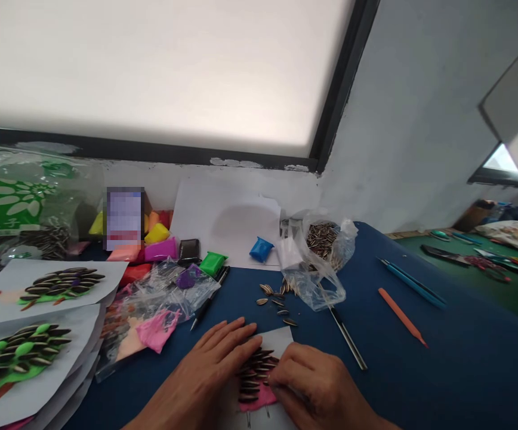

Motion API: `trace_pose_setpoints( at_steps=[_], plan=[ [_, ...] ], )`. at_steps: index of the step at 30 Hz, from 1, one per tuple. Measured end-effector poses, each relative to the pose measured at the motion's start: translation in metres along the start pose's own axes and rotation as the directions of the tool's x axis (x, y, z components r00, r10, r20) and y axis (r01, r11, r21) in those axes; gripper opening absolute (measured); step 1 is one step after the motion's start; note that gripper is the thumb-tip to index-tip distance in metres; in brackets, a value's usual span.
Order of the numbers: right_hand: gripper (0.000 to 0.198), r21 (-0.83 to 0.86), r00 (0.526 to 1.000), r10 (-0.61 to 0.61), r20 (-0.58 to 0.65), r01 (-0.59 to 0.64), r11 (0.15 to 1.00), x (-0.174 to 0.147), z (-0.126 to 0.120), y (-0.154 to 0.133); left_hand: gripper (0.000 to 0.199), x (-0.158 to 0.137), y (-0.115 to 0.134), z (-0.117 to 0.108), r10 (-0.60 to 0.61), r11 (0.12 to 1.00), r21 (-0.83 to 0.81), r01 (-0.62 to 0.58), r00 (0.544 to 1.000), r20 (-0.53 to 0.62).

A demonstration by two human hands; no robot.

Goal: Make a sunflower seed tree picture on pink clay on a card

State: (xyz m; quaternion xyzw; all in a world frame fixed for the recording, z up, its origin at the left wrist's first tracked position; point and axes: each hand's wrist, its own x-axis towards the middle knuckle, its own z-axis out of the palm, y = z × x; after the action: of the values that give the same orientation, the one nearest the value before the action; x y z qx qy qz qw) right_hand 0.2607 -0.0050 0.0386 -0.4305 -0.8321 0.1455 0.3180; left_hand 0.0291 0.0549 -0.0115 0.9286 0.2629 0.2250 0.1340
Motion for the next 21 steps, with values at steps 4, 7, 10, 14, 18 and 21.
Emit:
trace_pose_setpoints(
  at_steps=[4,7,10,14,18,21],
  plan=[
    [0.018,-0.021,1.0,-0.006,-0.004,0.006,1.0,0.001,0.002,-0.001,0.08,-0.001,-0.001,0.001,0.033,0.999,-0.01,-0.033,0.999,0.001],
    [0.018,-0.029,1.0,-0.007,0.0,0.007,1.0,0.003,0.003,-0.002,0.086,-0.001,-0.011,0.005,0.092,0.995,-0.037,-0.091,0.996,0.012],
    [0.019,-0.046,1.0,-0.011,-0.004,0.011,0.999,0.004,0.004,-0.004,0.091,-0.001,-0.016,0.008,0.089,0.994,-0.063,-0.086,0.996,0.032],
    [0.021,-0.078,0.999,-0.031,-0.024,0.029,0.997,0.004,0.007,-0.003,0.087,-0.001,-0.01,0.007,0.04,0.997,-0.064,-0.038,0.998,0.042],
    [0.022,-0.118,0.995,-0.054,-0.086,0.043,0.992,0.0,0.017,0.002,0.071,0.0,-0.005,0.005,-0.014,0.999,-0.029,0.014,1.0,0.011],
    [0.024,-0.143,0.982,-0.085,-0.17,0.06,0.988,-0.002,0.025,0.008,0.073,0.002,-0.011,0.008,0.061,0.997,-0.039,-0.06,0.998,0.022]
  ],
)
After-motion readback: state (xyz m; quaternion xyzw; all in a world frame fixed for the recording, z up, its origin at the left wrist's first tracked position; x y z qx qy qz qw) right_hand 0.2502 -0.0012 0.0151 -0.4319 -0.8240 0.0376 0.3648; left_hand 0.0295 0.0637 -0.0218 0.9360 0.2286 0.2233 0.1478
